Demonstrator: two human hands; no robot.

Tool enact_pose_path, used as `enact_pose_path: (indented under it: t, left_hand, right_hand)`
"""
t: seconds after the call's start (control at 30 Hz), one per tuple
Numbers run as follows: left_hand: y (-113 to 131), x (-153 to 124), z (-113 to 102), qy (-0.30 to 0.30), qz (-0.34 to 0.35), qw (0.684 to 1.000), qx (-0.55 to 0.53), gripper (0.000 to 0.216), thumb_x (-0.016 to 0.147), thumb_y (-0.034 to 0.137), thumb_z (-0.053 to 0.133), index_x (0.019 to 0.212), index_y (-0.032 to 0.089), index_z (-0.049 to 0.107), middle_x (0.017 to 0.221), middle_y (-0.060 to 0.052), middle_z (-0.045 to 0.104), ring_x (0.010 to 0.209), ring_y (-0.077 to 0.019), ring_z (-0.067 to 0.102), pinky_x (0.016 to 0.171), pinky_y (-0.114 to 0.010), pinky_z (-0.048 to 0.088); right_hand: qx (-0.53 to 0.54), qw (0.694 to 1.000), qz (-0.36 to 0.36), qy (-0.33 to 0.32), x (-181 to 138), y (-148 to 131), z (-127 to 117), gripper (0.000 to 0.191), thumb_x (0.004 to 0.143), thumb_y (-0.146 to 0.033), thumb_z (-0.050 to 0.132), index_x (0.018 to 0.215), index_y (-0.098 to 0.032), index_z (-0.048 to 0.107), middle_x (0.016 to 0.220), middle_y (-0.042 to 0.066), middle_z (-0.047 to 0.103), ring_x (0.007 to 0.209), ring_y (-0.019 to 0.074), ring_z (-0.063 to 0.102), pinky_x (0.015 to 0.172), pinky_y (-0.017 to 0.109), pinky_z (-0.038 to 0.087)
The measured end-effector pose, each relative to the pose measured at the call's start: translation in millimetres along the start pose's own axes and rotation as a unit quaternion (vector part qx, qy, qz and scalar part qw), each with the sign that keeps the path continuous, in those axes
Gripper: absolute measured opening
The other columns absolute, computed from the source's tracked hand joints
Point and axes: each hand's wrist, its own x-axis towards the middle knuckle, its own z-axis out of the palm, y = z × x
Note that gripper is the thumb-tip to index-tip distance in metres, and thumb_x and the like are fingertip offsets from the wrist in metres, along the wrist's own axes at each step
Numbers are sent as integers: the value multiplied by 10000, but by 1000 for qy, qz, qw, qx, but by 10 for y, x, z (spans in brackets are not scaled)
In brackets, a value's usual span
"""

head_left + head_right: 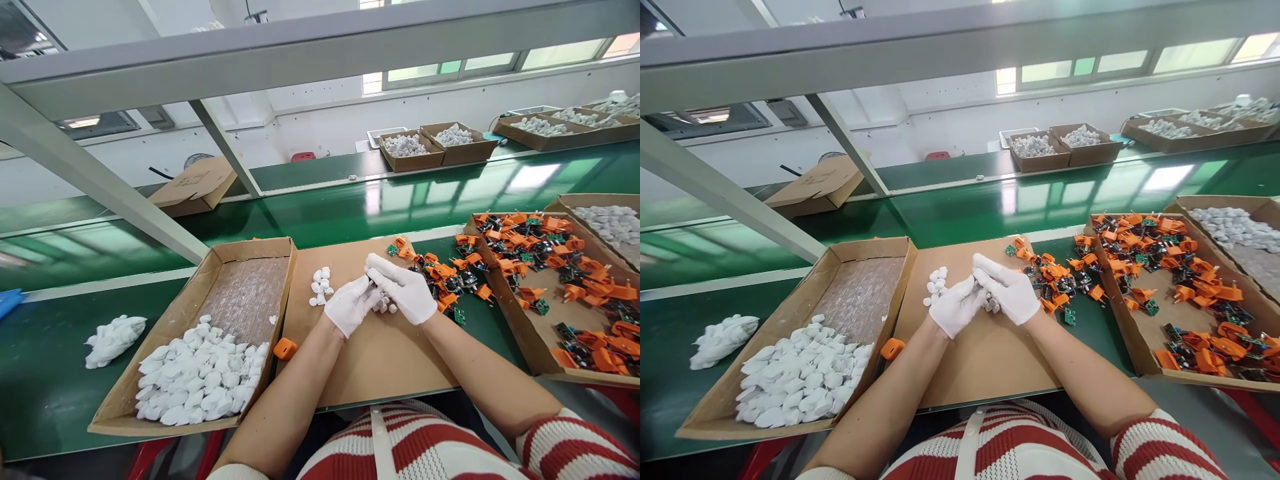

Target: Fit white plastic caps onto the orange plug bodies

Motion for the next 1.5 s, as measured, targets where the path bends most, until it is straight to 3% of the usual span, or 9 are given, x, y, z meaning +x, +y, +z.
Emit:
enact_pose_path:
  t: [0.17, 0.33, 0.57, 0.7, 0.8, 0.93, 1.03, 1.2, 1.5]
  left_hand:
    - [-63, 23, -31, 15, -2, 999, 28, 85, 802, 196, 731, 843, 123, 719, 896, -64, 699, 848, -144, 672, 795, -231, 535]
    - [-97, 55, -66, 63, 8, 997, 46, 66, 827, 196, 696, 864, 147, 721, 958, -75, 717, 902, -177, 680, 787, -251, 527]
    - [-36, 23, -22, 21, 43, 998, 33, 226, 747, 296, 784, 902, 140, 731, 945, -68, 711, 809, -138, 651, 696, -214, 517]
    - [-37, 34, -37, 63, 49, 996, 42, 259, 739, 309, 789, 937, 153, 732, 826, -29, 687, 748, -113, 625, 720, -213, 516]
    - [-22, 46, -63, 62, 49, 996, 51, 252, 757, 301, 774, 958, 155, 728, 878, -43, 698, 794, -133, 645, 789, -250, 526]
    - [11, 32, -71, 32, 42, 996, 72, 257, 765, 299, 765, 974, 155, 728, 1031, -84, 710, 922, -179, 666, 853, -281, 529]
    - [2, 7, -56, -4, 41, 993, 109, 276, 754, 333, 772, 951, 145, 724, 982, -91, 714, 913, -203, 666, 812, -292, 533]
    - [-39, -1, -66, -85, 22, 990, 107, 354, 773, 442, 735, 923, 122, 721, 897, -111, 702, 839, -230, 651, 771, -349, 523]
    - [-69, 46, -95, -83, 9, 996, 27, 323, 795, 407, 714, 989, 148, 694, 1021, -94, 684, 998, -228, 638, 912, -347, 497]
  right_hand:
    - [-10, 997, 57, 57, 21, 170, 38, 491, 760, -481, 743, 1182, -229, 718, 1096, 50, 738, 857, 252, 721, 718, 367, 636]
    - [-139, 985, -70, 78, 1, 313, 34, 291, 886, -405, 609, 1126, -306, 741, 1154, -28, 717, 1234, 254, 579, 1130, 423, 412]
    - [-337, 899, -281, 0, -73, 258, 72, 577, 998, -239, 334, 1560, -225, 201, 1510, 78, 426, 1367, 238, 444, 1213, 534, 178]
    - [-448, 835, -319, 26, -33, 321, 126, 705, 916, -121, 392, 1570, -169, 133, 1552, 123, 341, 1439, 291, 312, 1203, 603, 87]
    - [-414, 866, -283, 3, -24, 327, 130, 661, 931, -146, 389, 1560, -183, 194, 1544, 109, 364, 1442, 286, 306, 1200, 603, 109]
    - [-207, 962, -178, -23, -62, 233, 88, 615, 988, -309, 413, 1559, -229, 200, 1505, 88, 439, 1338, 240, 478, 1114, 457, 407]
    - [-137, 984, -113, -3, -69, 191, 60, 577, 943, -384, 525, 1489, -243, 399, 1404, 71, 560, 1211, 236, 588, 986, 374, 532]
    - [-142, 983, -113, 15, -55, 242, 71, 364, 906, -344, 577, 1258, -300, 659, 1152, 8, 720, 1196, 226, 596, 1100, 421, 433]
    - [-337, 915, -208, 80, -60, 241, 85, 934, 742, -533, 727, 1518, -201, 328, 1554, 140, 342, 1390, 350, 357, 1135, 508, 318]
